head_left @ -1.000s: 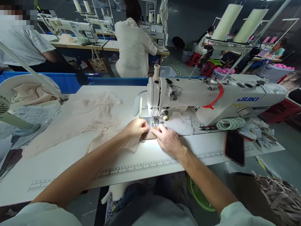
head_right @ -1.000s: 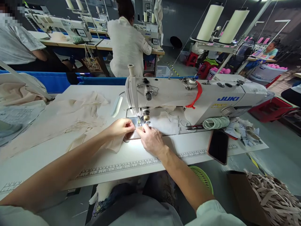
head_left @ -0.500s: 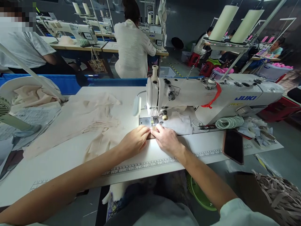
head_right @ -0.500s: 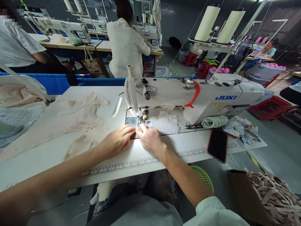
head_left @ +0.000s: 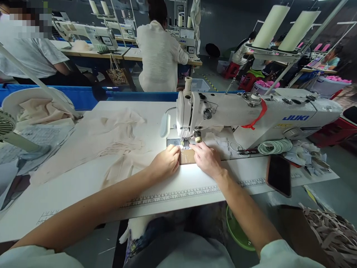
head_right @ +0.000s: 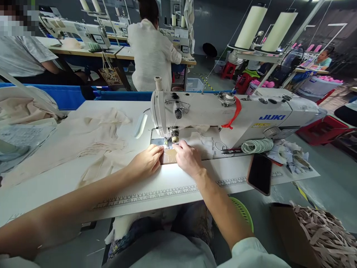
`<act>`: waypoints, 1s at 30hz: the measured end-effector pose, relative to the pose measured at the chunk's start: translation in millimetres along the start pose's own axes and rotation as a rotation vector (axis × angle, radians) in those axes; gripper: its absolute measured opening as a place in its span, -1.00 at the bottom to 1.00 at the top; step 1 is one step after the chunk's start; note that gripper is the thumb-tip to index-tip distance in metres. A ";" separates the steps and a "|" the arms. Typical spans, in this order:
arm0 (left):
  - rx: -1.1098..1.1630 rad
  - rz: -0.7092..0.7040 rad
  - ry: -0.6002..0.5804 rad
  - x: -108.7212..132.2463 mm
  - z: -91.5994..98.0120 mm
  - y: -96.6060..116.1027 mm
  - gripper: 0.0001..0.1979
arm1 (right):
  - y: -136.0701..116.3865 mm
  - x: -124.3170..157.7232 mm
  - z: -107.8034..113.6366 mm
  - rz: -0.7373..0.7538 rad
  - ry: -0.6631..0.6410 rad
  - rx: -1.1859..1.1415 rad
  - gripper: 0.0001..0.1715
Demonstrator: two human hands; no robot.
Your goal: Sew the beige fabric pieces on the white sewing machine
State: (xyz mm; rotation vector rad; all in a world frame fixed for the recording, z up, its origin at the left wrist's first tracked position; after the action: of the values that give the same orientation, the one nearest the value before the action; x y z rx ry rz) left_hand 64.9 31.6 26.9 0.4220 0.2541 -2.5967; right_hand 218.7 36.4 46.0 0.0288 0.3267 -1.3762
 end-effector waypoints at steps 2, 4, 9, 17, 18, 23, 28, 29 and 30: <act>0.002 -0.001 0.001 -1.7 -2.1 -2.1 -0.69 | 1.8 0.1 -1.0 -0.008 -0.011 -0.003 -0.48; 0.017 0.005 -0.001 -2.5 -3.1 -4.0 -0.68 | 1.7 0.7 -1.2 -0.010 -0.014 -0.005 -0.50; 0.015 -0.005 0.005 -3.8 -3.0 -4.5 -0.69 | 0.0 3.3 -2.4 0.001 -0.009 -0.019 -0.52; 0.033 -0.019 -0.005 -4.1 -2.7 -4.4 -0.71 | 12.6 -9.1 -1.8 -0.110 0.007 -0.306 -0.64; 0.030 -0.024 -0.008 -4.2 -2.2 -4.3 -0.70 | 15.2 -14.2 -1.6 -0.146 -0.011 -0.327 -0.65; -0.007 -0.039 -0.006 -5.4 -0.2 -4.0 -0.70 | 21.1 -33.0 -1.1 -0.252 -0.072 -0.324 -0.59; -0.022 -0.044 0.001 -6.6 -0.7 -4.0 -0.73 | 18.3 -23.3 -1.3 -0.256 -0.008 -0.286 -0.57; -0.023 -0.042 -0.001 -6.9 -1.1 -4.7 -0.74 | 17.4 -20.8 -2.0 -0.258 -0.007 -0.279 -0.57; -0.023 -0.039 -0.005 -7.4 -1.4 -5.7 -0.75 | 16.4 -19.3 -3.0 -0.259 -0.014 -0.276 -0.57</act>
State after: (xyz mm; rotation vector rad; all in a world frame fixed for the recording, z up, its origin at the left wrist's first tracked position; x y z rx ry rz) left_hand 68.5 40.2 28.7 0.4066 0.2925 -2.6301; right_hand 230.9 58.8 45.0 -0.2595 0.5201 -1.5751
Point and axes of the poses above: each hand's wrist, its own x-axis away from the middle knuckle, its own z-axis out of the back of the hand, y = z × x, the point moved 6 cm from there along -x, towards the middle knuckle, and after that the axes turned 13 degrees about -z, right-handed, at the moved point
